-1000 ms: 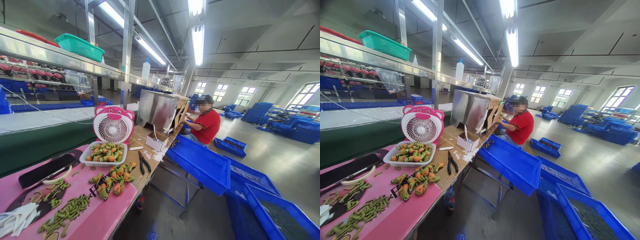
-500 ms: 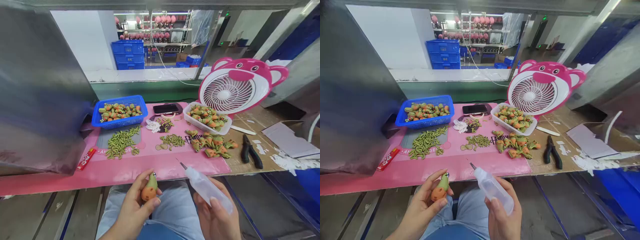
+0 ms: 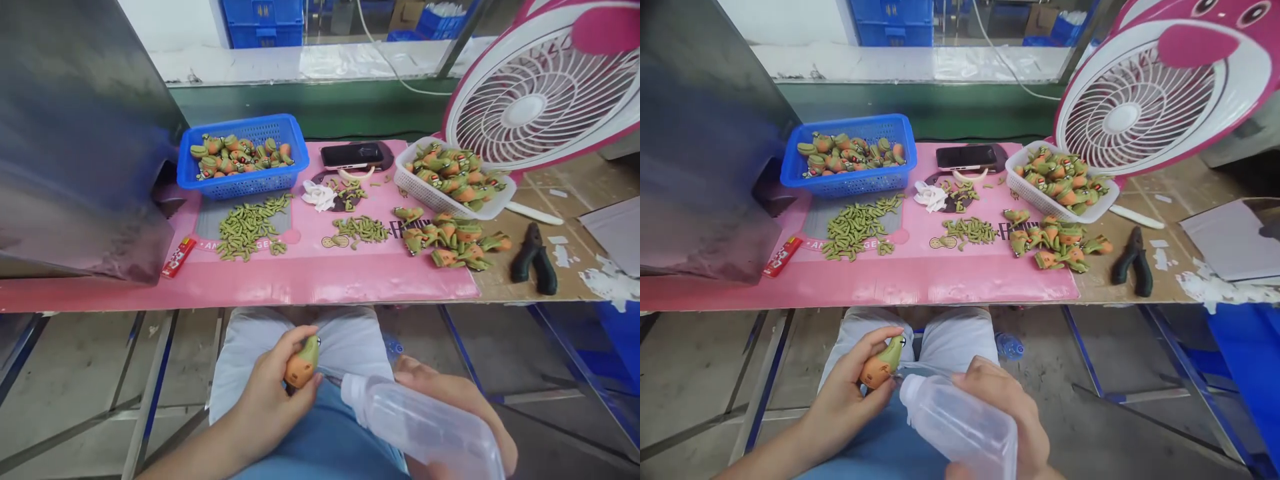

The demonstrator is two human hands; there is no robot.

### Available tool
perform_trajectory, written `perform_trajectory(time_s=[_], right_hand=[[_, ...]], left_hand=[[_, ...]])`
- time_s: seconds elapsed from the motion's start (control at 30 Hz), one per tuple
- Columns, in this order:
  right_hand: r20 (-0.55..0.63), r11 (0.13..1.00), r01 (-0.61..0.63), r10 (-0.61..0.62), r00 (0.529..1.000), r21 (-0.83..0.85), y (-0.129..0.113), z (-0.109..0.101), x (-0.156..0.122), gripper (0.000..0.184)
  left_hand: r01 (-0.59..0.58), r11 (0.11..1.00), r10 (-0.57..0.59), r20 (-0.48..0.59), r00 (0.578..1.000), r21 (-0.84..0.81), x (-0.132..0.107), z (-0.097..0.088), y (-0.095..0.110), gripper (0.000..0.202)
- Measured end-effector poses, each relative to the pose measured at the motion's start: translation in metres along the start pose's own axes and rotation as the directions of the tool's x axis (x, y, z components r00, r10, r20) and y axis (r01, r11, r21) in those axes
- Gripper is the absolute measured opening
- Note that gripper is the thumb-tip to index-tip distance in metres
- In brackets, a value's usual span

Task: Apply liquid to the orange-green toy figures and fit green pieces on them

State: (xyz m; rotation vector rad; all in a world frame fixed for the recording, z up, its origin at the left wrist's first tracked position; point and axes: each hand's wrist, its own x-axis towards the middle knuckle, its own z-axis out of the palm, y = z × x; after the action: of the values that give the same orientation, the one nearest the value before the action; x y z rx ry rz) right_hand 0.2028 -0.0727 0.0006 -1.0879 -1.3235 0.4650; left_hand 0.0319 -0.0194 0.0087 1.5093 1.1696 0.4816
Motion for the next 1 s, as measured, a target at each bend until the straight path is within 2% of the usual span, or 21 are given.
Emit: perform_trajectory(time_s=[0.07,0.13,0.57,0.73,0.87,1.0], right_hand=[[0.025,0.991,0.123,-0.124,0.992,0.047,0.000,0.004,0.007,0.035],[0.040,0.983,0.176,-0.178,0.983,0.048,0.000,0.007,0.011,0.034],[0.077,0.989,0.128,-0.122,0.990,-0.073,-0.011,0.010,0.016,0.024],[0.029,0.986,0.139,-0.137,0.990,-0.094,-0.011,0.015,0.018,0.021],[0.116,0.987,0.130,-0.118,0.986,-0.100,-0.011,0.010,0.020,0.020],[0.075,0.984,0.137,-0.129,0.989,-0.111,-0.009,0.009,0.019,0.021]], left_hand=[[-0.018,1.000,0.017,0.007,1.000,0.019,0.000,0.000,0.000,0.040],[-0.035,0.999,0.035,0.004,0.999,0.037,0.000,0.000,-0.001,0.039],[-0.081,0.996,0.081,0.004,0.997,0.032,-0.001,-0.003,-0.004,0.040],[-0.093,0.995,0.093,0.007,0.996,0.046,0.000,-0.003,-0.005,0.042],[-0.095,0.994,0.095,0.007,0.995,0.056,0.001,-0.002,-0.005,0.042],[-0.096,0.993,0.096,0.001,0.995,0.072,0.000,-0.003,-0.005,0.043]])
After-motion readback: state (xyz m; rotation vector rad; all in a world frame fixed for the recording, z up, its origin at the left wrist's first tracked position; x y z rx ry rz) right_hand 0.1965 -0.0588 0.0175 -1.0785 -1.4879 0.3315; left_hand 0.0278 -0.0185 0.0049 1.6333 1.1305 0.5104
